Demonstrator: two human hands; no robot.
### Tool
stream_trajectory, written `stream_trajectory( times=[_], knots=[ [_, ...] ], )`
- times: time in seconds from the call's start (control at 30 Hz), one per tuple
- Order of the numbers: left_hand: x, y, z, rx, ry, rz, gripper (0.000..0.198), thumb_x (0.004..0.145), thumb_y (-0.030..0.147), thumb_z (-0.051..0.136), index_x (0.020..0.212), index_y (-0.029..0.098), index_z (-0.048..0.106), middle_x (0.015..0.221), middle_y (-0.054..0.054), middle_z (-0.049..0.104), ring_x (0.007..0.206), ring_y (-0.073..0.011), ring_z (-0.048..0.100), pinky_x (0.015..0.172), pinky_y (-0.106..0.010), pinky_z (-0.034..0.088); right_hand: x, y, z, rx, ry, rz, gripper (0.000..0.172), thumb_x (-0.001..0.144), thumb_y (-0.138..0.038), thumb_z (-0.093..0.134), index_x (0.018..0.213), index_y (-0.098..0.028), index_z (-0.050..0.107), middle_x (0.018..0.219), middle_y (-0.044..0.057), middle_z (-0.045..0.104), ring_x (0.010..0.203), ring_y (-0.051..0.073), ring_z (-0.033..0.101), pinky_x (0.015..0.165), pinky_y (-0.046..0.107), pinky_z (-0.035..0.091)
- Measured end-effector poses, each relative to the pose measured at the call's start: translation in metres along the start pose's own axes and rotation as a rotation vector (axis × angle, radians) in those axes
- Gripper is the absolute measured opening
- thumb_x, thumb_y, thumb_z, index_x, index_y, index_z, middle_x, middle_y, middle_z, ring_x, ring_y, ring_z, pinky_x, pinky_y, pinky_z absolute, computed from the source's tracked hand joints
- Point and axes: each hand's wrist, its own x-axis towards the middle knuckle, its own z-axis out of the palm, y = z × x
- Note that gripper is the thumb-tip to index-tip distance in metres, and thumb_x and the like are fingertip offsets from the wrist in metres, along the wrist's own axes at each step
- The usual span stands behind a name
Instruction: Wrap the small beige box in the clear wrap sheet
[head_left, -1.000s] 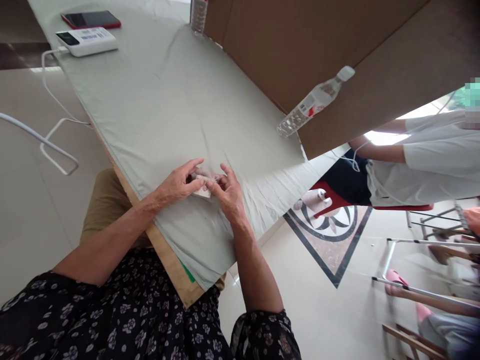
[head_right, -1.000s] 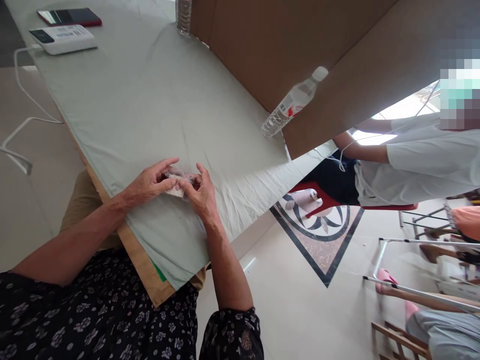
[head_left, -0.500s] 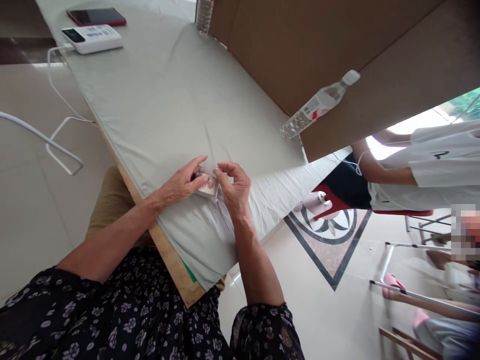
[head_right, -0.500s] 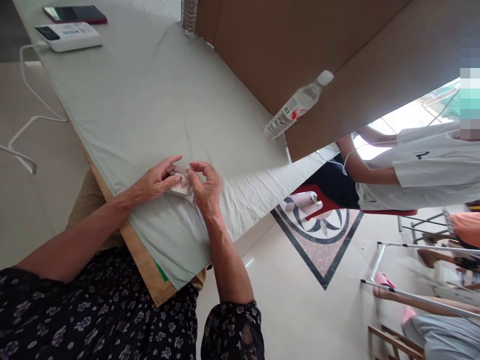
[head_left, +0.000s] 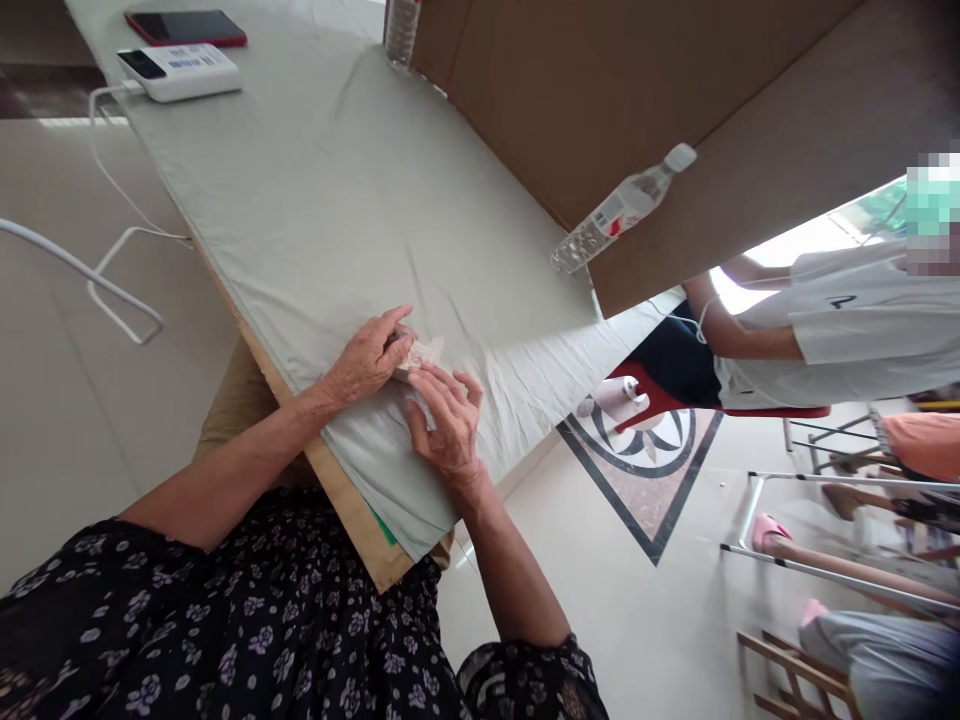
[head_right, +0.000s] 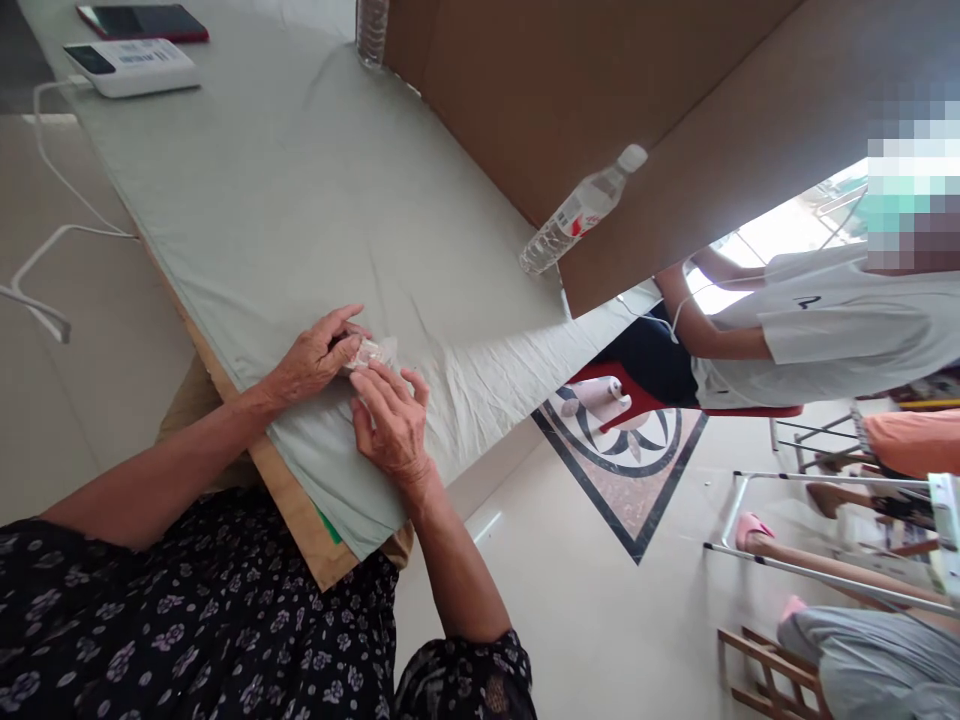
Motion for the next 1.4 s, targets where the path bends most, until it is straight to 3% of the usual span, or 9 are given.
stream_trajectory(
  times=[0.13,0.2,0.37,0.5,0.9,1.13,1.4],
  knots=[
    [0.003,-0.002,-0.001,-0.187,0.008,-0.103,0.061,0.090,0.041,0.063,0.145,0.015,0.057,0.120,-0.012,0.075,0.093,-0.0195,0.067,0.089,-0.034,0.055,0.000,0.019,0.002,0.076,0.365,0.231,0.029,0.093,-0.034,0.058,0.120,-0.028,0.068,0.124,0.009,0.075,0.120,0.028,0.068,0.111,0.054,0.045],
    [0.005,-0.003,0.000,-0.283,0.064,-0.149,0.059,0.089,0.042,0.064,0.142,0.015,0.059,0.120,-0.011,0.075,0.092,-0.0185,0.067,0.085,-0.032,0.056,0.004,0.031,0.004,0.123,0.438,0.375,0.031,0.090,-0.034,0.058,0.120,-0.026,0.065,0.127,0.010,0.071,0.120,0.027,0.065,0.106,0.050,0.049],
    [0.014,-0.008,-0.001,-0.516,0.300,-0.223,0.043,0.087,0.041,0.064,0.124,0.018,0.064,0.105,-0.009,0.076,0.105,-0.0223,0.069,0.090,-0.035,0.056,0.009,0.048,0.008,0.214,0.478,0.469,0.034,0.086,-0.031,0.056,0.119,-0.023,0.060,0.142,0.014,0.059,0.115,0.023,0.063,0.100,0.045,0.051],
    [0.021,-0.012,-0.001,-0.616,0.386,-0.283,0.037,0.081,0.036,0.063,0.115,0.020,0.063,0.102,-0.008,0.075,0.102,-0.0217,0.070,0.085,-0.033,0.057,0.008,0.054,0.013,0.236,0.553,0.476,0.031,0.086,-0.029,0.053,0.115,-0.023,0.060,0.139,0.013,0.060,0.104,0.020,0.065,0.099,0.043,0.054],
    [0.024,-0.010,0.001,-0.536,0.374,-0.246,0.033,0.072,0.026,0.061,0.104,0.020,0.065,0.100,-0.006,0.073,0.094,-0.0175,0.068,0.084,-0.031,0.057,0.014,0.061,0.018,0.201,0.594,0.424,0.024,0.085,-0.027,0.052,0.103,-0.021,0.065,0.129,0.013,0.065,0.092,0.016,0.067,0.093,0.038,0.057],
    [0.023,-0.008,0.005,-0.499,0.390,-0.236,0.029,0.073,0.021,0.060,0.100,0.018,0.067,0.096,-0.006,0.074,0.091,-0.0176,0.068,0.088,-0.033,0.056,0.016,0.055,0.013,0.138,0.563,0.416,0.019,0.083,-0.023,0.053,0.094,-0.020,0.068,0.122,0.014,0.068,0.105,0.020,0.065,0.094,0.038,0.056],
    [0.021,-0.005,0.004,-0.393,0.314,-0.192,0.030,0.071,0.025,0.059,0.099,0.018,0.066,0.093,-0.005,0.072,0.092,-0.0186,0.069,0.093,-0.035,0.056,0.016,0.053,0.012,0.159,0.540,0.425,0.017,0.084,-0.021,0.053,0.090,-0.020,0.069,0.123,0.014,0.068,0.111,0.022,0.063,0.094,0.039,0.054]
  ],
)
